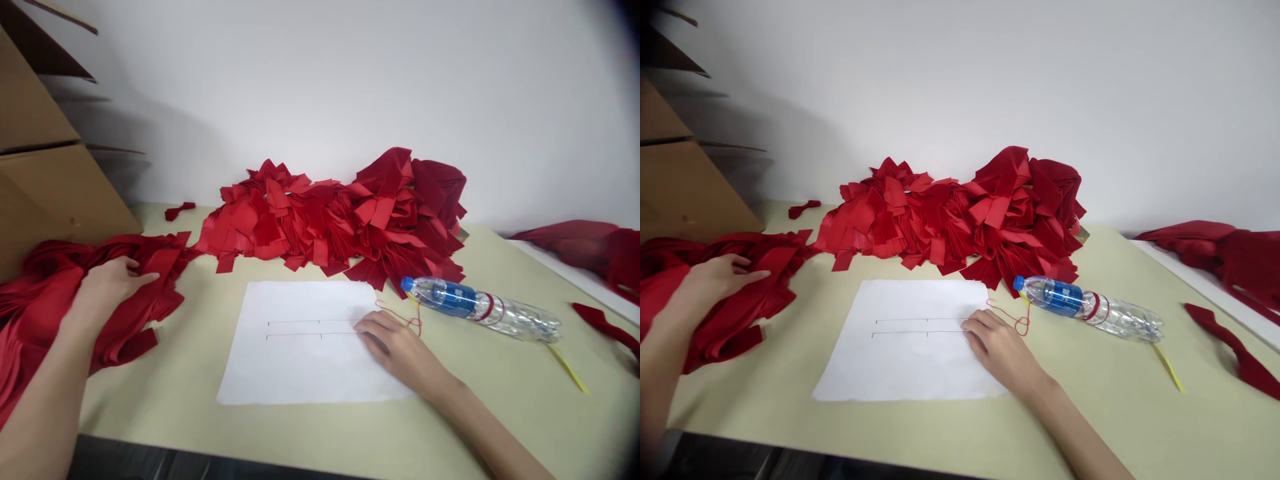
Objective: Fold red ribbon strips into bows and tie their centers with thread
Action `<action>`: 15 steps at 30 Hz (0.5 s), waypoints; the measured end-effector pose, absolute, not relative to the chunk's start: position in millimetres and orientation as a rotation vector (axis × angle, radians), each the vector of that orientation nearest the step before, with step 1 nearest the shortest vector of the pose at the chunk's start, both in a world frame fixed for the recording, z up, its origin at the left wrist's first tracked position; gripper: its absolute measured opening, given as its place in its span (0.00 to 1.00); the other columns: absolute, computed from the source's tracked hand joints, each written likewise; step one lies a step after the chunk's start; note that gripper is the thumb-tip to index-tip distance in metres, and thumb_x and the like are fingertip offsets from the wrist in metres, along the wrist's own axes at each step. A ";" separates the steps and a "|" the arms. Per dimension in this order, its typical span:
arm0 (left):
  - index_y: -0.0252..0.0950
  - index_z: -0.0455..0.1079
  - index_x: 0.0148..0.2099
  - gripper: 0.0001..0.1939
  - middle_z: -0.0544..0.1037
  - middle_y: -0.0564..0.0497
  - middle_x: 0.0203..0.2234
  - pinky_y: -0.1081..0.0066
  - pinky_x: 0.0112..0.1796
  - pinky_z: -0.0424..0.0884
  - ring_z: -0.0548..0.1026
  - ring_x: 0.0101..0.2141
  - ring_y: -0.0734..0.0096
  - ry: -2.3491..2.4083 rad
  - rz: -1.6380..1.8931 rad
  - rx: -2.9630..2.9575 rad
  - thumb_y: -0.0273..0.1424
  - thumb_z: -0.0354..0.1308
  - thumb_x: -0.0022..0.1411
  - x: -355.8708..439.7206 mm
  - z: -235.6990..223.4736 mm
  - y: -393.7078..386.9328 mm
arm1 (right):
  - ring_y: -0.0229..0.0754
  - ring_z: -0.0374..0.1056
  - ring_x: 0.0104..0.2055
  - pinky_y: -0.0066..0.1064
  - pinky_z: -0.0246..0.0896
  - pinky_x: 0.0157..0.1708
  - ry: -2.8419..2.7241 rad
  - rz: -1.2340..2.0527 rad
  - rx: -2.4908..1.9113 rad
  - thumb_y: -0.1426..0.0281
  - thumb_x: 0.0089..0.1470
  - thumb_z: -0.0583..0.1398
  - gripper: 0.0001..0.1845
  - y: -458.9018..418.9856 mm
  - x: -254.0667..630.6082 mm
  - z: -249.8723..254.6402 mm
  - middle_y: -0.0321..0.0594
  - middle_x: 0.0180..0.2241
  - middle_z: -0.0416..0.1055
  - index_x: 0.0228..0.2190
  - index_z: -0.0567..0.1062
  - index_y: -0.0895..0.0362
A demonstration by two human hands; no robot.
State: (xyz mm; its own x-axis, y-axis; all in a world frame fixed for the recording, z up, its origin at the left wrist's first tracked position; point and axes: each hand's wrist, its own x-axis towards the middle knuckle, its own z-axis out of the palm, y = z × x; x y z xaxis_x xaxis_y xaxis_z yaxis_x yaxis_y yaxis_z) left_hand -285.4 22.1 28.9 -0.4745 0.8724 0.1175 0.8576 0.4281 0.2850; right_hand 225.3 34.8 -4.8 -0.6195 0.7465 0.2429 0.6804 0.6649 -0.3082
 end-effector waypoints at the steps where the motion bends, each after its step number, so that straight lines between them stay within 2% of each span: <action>1: 0.32 0.66 0.42 0.30 0.77 0.40 0.33 0.68 0.29 0.62 0.72 0.36 0.50 2.671 0.388 1.562 0.52 0.55 0.46 -282.8 27.2 24.1 | 0.42 0.65 0.41 0.39 0.63 0.43 -2.524 0.266 -1.131 0.74 0.57 0.50 0.10 34.8 225.2 -4.7 0.40 0.38 0.68 0.37 0.71 0.54; 4: 0.31 0.65 0.46 0.32 0.75 0.39 0.38 0.68 0.28 0.63 0.72 0.39 0.46 2.750 0.248 1.575 0.52 0.53 0.47 -276.3 22.7 26.5 | 0.42 0.66 0.41 0.39 0.64 0.42 -2.513 0.254 -1.126 0.74 0.57 0.50 0.10 35.0 224.8 -4.2 0.40 0.37 0.69 0.36 0.71 0.54; 7: 0.34 0.67 0.45 0.31 0.75 0.43 0.37 0.67 0.29 0.64 0.71 0.39 0.48 2.797 0.269 1.569 0.53 0.53 0.47 -275.1 23.3 25.5 | 0.43 0.66 0.41 0.39 0.64 0.42 -2.510 0.250 -1.116 0.74 0.57 0.50 0.11 35.4 224.5 -4.0 0.40 0.37 0.69 0.36 0.71 0.53; 11: 0.32 0.69 0.45 0.31 0.75 0.41 0.36 0.67 0.30 0.65 0.71 0.37 0.50 2.794 0.279 1.526 0.53 0.51 0.50 -277.6 32.3 23.9 | 0.43 0.65 0.41 0.40 0.63 0.43 -2.514 0.260 -1.126 0.74 0.57 0.50 0.10 35.6 223.9 -4.1 0.40 0.37 0.69 0.35 0.71 0.53; 15: 0.34 0.65 0.53 0.32 0.73 0.37 0.39 0.64 0.29 0.65 0.71 0.38 0.45 2.933 0.321 1.374 0.51 0.44 0.56 -271.6 44.0 20.8 | 0.42 0.65 0.41 0.40 0.63 0.43 -2.522 0.266 -1.141 0.74 0.57 0.50 0.10 35.8 223.2 -4.0 0.39 0.37 0.69 0.35 0.71 0.53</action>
State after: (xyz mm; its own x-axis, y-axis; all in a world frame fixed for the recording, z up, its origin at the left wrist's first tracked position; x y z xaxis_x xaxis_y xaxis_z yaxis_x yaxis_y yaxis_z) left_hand -271.6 20.8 44.0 -0.6382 0.7473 0.1849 0.7696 0.6252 0.1297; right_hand 223.2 35.8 -4.0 -0.6100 0.7539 0.2440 0.6864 0.6566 -0.3125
